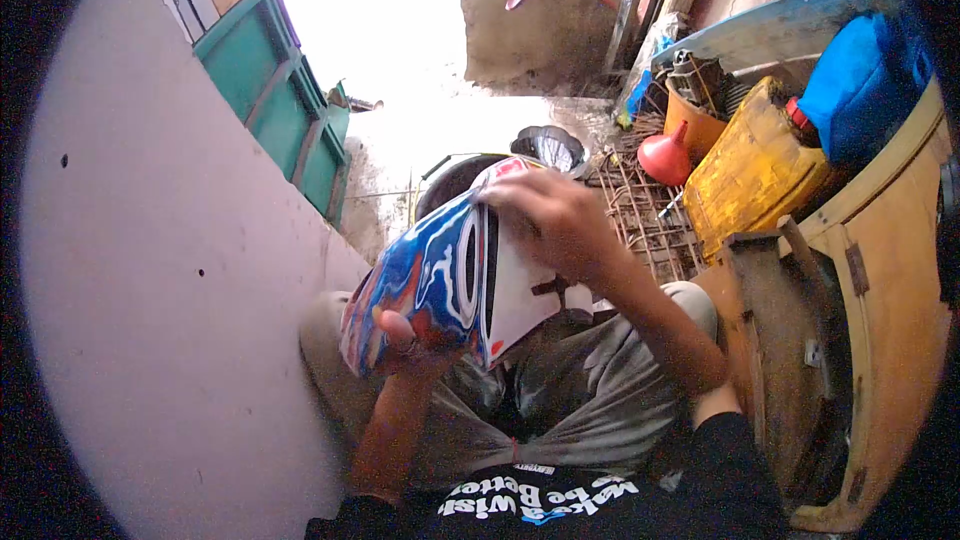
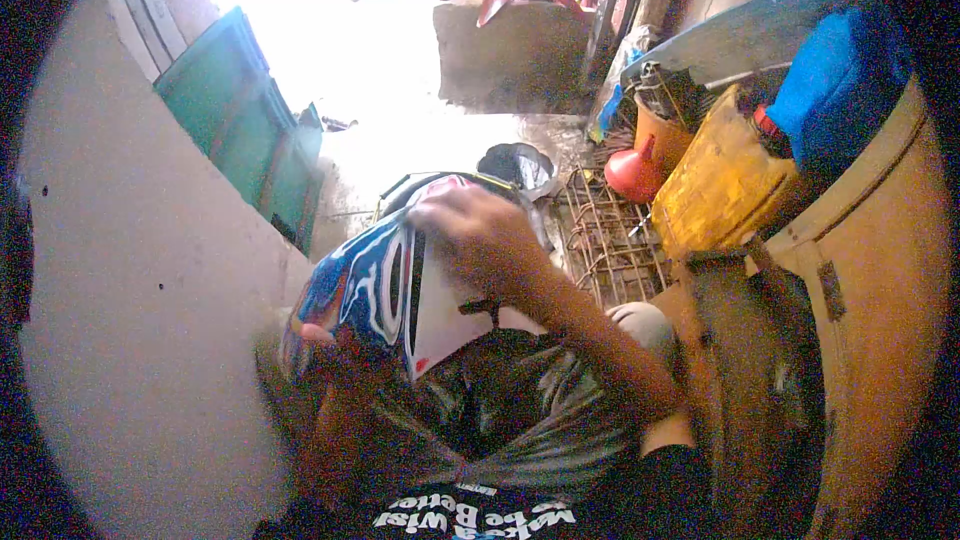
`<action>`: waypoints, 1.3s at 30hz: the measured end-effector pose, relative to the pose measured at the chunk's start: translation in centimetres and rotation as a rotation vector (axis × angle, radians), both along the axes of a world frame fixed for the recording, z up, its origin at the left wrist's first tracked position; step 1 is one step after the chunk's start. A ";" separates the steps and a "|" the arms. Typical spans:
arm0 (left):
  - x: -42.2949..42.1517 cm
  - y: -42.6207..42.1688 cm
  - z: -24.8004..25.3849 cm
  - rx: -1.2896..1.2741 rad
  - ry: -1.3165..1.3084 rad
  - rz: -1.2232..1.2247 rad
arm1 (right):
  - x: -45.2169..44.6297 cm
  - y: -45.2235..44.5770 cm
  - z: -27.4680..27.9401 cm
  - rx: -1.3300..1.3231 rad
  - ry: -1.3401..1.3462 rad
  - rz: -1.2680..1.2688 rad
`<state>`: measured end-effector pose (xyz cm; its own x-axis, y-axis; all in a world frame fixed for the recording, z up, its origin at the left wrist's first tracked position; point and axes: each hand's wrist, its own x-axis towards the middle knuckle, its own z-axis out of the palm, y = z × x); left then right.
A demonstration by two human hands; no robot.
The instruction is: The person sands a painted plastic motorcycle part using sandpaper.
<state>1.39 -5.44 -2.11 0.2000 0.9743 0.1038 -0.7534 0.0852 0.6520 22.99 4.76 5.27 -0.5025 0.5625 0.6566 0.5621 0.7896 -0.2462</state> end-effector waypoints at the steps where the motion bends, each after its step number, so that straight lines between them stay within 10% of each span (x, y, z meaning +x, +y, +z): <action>1: -0.1 -0.1 0.1 0.005 -0.012 0.001 | -0.2 -1.2 0.9 0.035 -0.003 0.057; 39: -1.5 0.9 0.3 0.102 -0.220 -0.175 | -1.4 -2.8 1.4 -0.169 0.028 0.237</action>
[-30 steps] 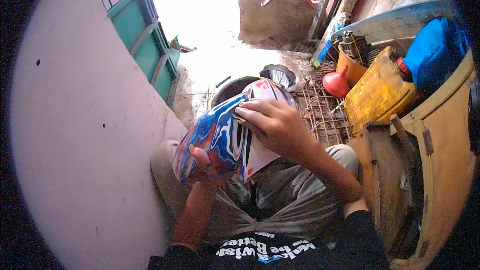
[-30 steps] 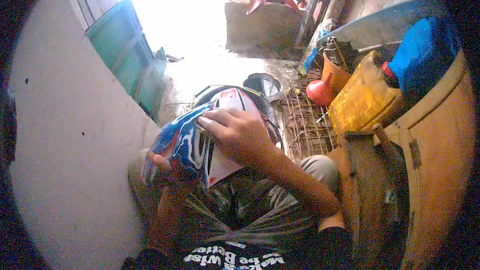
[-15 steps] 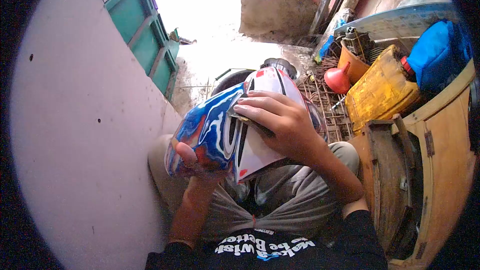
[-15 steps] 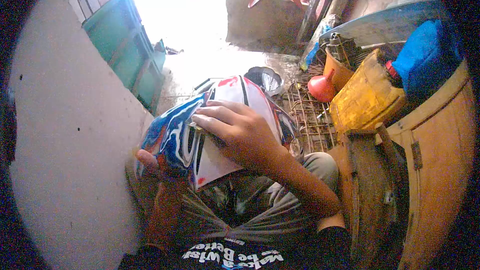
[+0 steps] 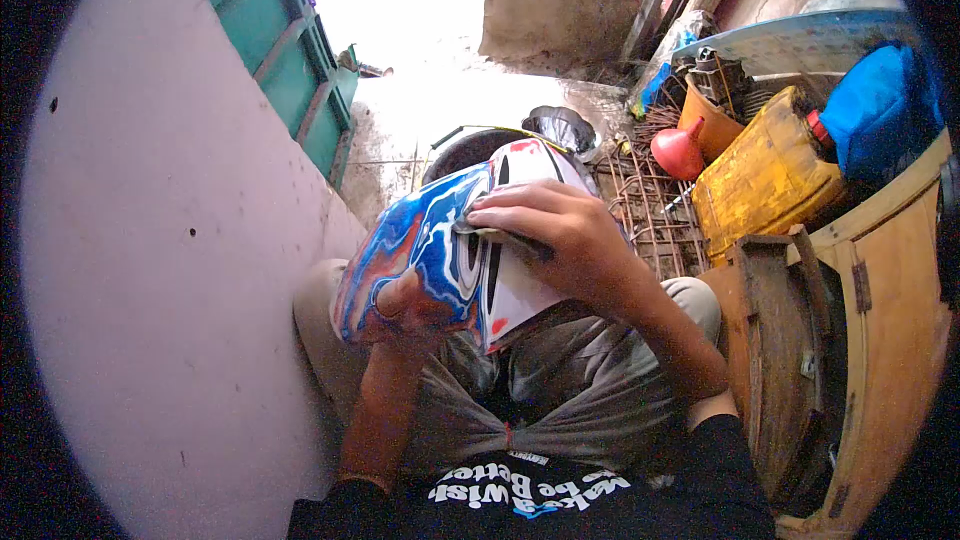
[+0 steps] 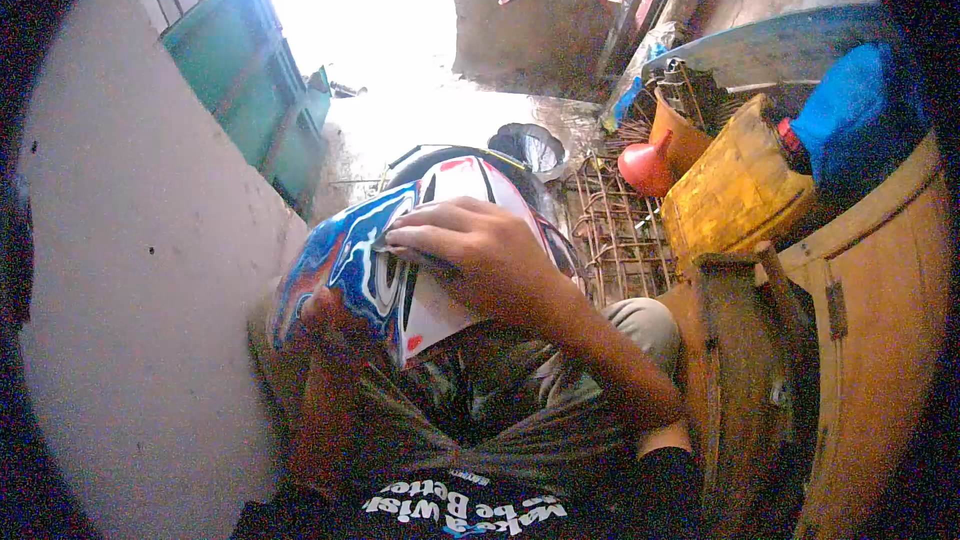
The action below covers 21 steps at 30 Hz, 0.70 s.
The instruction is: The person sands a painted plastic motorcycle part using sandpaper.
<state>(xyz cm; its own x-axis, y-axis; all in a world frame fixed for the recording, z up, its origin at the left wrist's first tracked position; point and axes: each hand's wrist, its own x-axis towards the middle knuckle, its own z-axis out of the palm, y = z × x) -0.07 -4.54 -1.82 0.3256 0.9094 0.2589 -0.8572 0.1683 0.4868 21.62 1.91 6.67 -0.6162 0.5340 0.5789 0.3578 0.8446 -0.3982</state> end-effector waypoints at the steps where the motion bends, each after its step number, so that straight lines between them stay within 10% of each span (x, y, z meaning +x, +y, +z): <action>1: -0.2 0.0 -0.1 -0.004 0.009 0.012 | 0.1 0.1 0.2 -0.025 0.017 -0.002; 21: -0.9 1.5 -4.7 -0.136 0.070 -0.082 | -1.8 0.5 -2.9 0.058 0.062 -0.064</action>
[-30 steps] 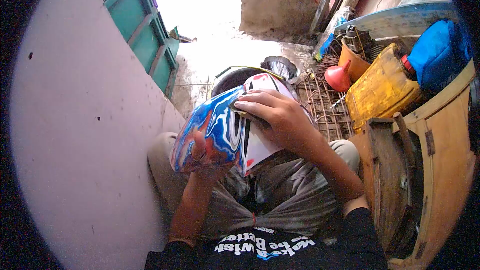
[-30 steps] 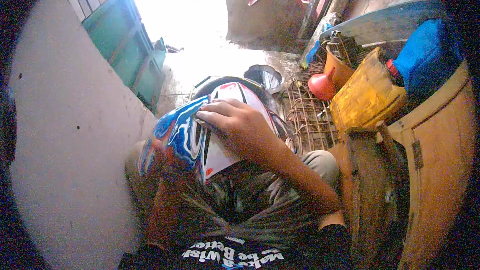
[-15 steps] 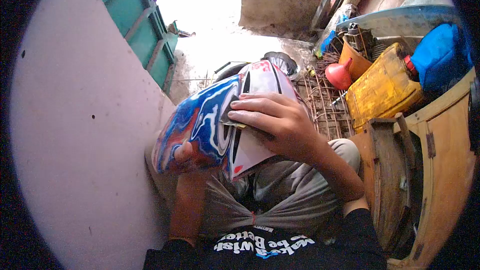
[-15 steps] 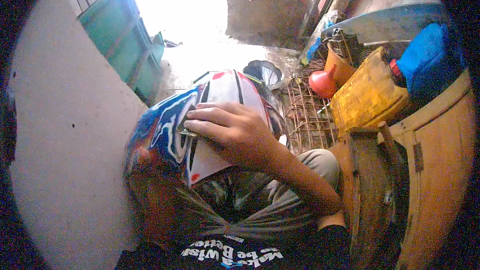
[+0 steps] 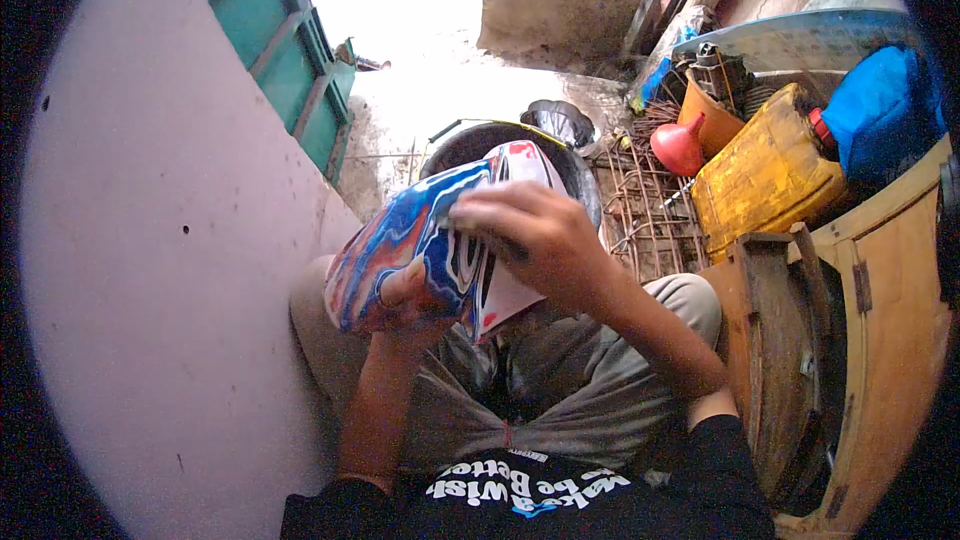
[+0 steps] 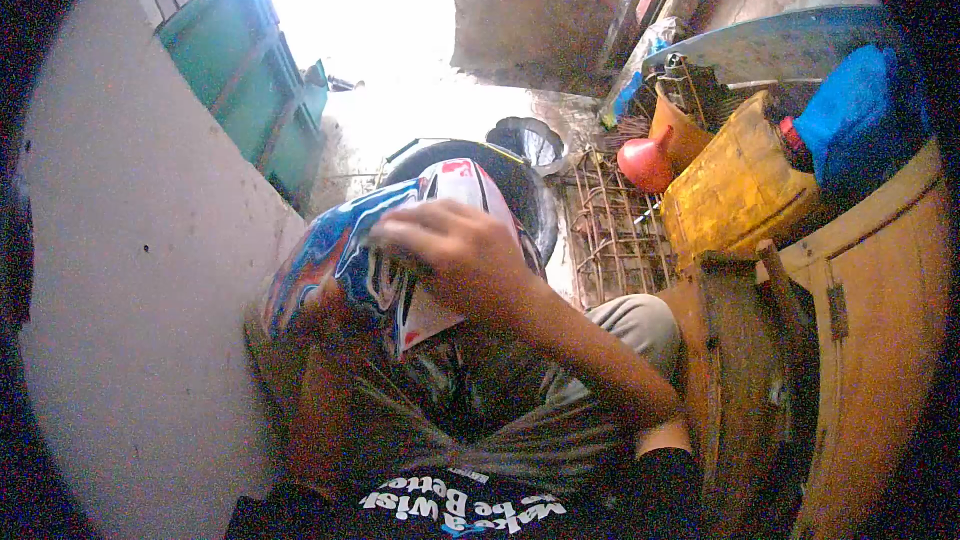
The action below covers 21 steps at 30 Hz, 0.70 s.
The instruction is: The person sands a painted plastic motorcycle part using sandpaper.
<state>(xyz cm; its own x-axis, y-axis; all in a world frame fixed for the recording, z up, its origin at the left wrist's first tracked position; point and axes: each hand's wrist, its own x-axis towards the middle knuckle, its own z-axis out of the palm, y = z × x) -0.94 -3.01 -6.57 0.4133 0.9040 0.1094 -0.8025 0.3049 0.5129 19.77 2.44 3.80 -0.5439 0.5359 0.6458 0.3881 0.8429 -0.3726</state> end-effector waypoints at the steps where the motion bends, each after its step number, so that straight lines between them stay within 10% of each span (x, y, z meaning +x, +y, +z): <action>1: -0.1 0.2 -0.2 -0.009 -0.002 -0.035 | 0.1 0.5 0.2 0.003 -0.015 -0.079; 6: 0.3 -0.2 0.9 -0.006 0.036 0.023 | -0.8 -2.1 0.2 0.039 -0.020 0.211; 10: -0.4 -1.6 3.9 -0.104 0.553 0.248 | 0.2 3.0 0.3 0.075 -0.036 -0.163; 14: 0.6 -1.1 3.7 0.009 0.246 0.280 | -0.6 -0.7 1.0 0.080 -0.004 0.171; 21: 1.4 -0.8 3.5 0.055 0.179 0.285 | -0.9 1.2 0.5 0.021 -0.011 0.056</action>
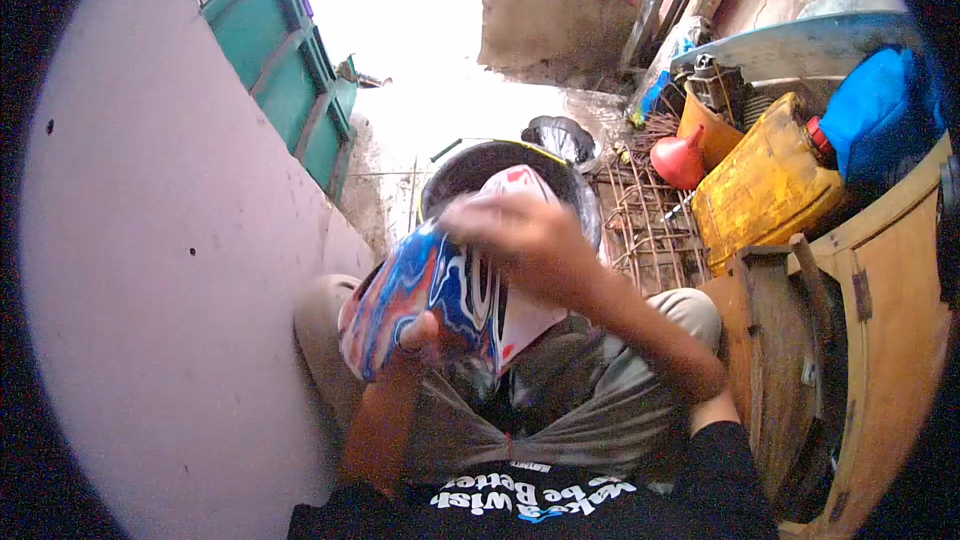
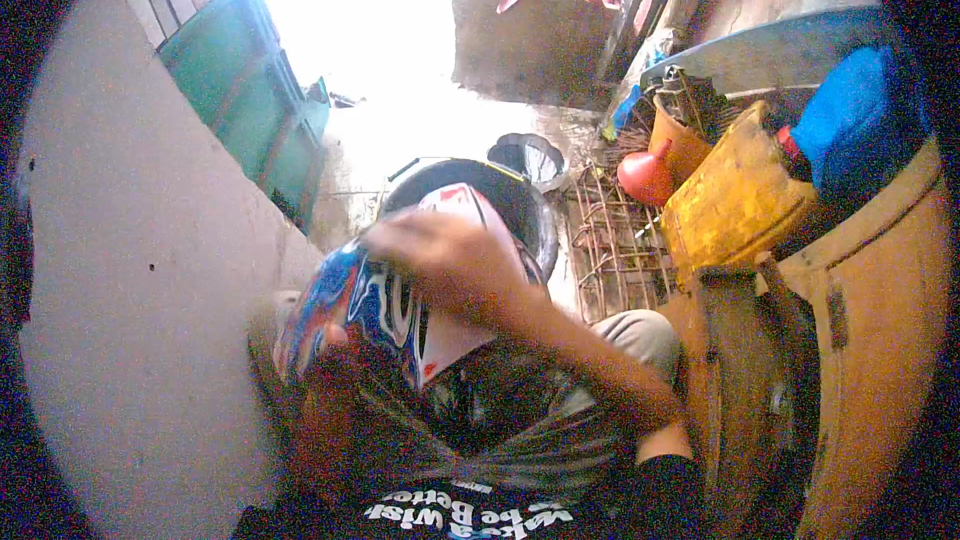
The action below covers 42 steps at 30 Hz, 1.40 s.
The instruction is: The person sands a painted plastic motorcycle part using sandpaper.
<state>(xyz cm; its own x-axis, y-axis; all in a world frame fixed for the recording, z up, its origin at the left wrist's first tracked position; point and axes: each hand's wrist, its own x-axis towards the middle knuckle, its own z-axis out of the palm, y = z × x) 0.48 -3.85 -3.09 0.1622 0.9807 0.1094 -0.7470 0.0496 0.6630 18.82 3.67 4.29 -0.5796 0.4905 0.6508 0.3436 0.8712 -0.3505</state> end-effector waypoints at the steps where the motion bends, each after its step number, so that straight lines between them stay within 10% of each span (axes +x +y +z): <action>1: 0.0 0.1 -0.1 0.000 -0.006 0.001 | -0.6 -1.6 0.4 0.035 0.035 0.088; 15: 0.1 -1.0 -0.2 0.023 -0.023 0.022 | 0.3 1.0 0.9 0.092 -0.113 -0.114; 19: 0.1 -1.6 -0.1 0.029 -0.027 0.017 | -1.2 -3.3 2.9 0.128 -0.005 0.270; 32: 0.1 -1.0 -0.9 0.028 -0.018 0.013 | 2.3 0.5 0.1 0.116 -0.085 -0.110; 37: -0.4 -0.6 -1.2 0.040 -0.023 0.029 | 0.7 -4.7 1.3 0.194 -0.078 0.255; 42: -0.6 -0.5 -1.1 0.045 -0.021 0.041 | 3.4 0.4 -0.5 0.111 -0.110 -0.061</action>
<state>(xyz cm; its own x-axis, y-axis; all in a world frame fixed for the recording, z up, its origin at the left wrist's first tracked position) -0.10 -4.31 -4.18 0.1196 0.9804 0.1569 -0.7615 -0.0108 0.6481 22.24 4.10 3.82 -0.6216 0.4556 0.6372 0.4282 0.8788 -0.2106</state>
